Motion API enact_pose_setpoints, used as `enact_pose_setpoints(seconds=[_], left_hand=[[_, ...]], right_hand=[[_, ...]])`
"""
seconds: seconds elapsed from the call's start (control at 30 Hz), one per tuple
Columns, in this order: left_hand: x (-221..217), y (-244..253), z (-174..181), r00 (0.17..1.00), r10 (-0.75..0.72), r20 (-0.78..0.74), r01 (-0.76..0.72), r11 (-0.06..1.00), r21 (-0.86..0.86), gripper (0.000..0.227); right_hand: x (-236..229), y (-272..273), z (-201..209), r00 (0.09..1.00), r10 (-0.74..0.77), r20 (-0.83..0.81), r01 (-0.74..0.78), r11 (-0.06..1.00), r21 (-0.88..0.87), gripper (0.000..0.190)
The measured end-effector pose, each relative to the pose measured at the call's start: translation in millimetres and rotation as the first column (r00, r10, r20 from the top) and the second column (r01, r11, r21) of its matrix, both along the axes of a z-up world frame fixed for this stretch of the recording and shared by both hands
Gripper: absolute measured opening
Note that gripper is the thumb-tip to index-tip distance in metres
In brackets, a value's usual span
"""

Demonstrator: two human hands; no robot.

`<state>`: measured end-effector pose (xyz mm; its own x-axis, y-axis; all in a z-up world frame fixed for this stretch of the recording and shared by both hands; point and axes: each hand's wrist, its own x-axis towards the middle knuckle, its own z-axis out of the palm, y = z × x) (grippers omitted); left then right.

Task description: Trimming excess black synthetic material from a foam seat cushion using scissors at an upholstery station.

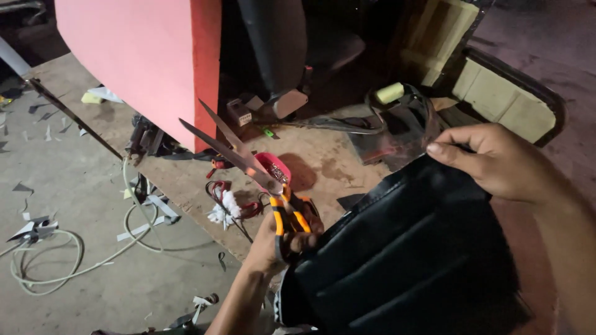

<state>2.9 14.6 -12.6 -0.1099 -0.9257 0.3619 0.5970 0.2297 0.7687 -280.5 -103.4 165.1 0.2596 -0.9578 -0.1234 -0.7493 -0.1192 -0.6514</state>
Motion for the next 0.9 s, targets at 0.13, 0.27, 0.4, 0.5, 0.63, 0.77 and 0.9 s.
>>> enact_pose_setpoints(seconds=[0.13,0.27,0.4,0.5,0.63,0.77,0.9], left_hand=[[7,9,-40,0.995,-0.033,-0.093,0.051,0.978,0.201,0.035],[1,23,-29,0.999,-0.035,-0.001,0.034,0.965,0.261,0.045],[-15,33,-38,0.95,0.115,-0.29,0.006,0.923,0.384,0.057],[-15,34,-35,0.969,0.093,-0.229,-0.015,0.947,0.32,0.045],[-16,38,-47,0.953,0.071,-0.293,-0.003,0.974,0.227,0.038],[-17,47,-46,0.945,-0.012,-0.327,0.105,0.957,0.269,0.057],[-12,60,-36,0.969,0.084,0.231,-0.156,0.937,0.312,0.031]], right_hand=[[-3,-2,-6,0.996,0.0,0.09,-0.005,0.998,0.065,0.04],[0,-4,-21,0.991,-0.122,0.049,0.113,0.98,0.163,0.039],[-2,1,-33,1.0,0.001,0.022,-0.006,0.968,0.25,0.07],[-20,1,-58,0.99,0.064,0.128,-0.082,0.986,0.144,0.034],[-36,7,-90,0.901,0.287,0.325,-0.253,0.957,-0.144,0.034],[-47,26,-111,0.897,0.307,0.319,-0.198,0.923,-0.33,0.029],[-59,40,-113,0.875,0.339,0.345,-0.208,0.907,-0.366,0.01]])
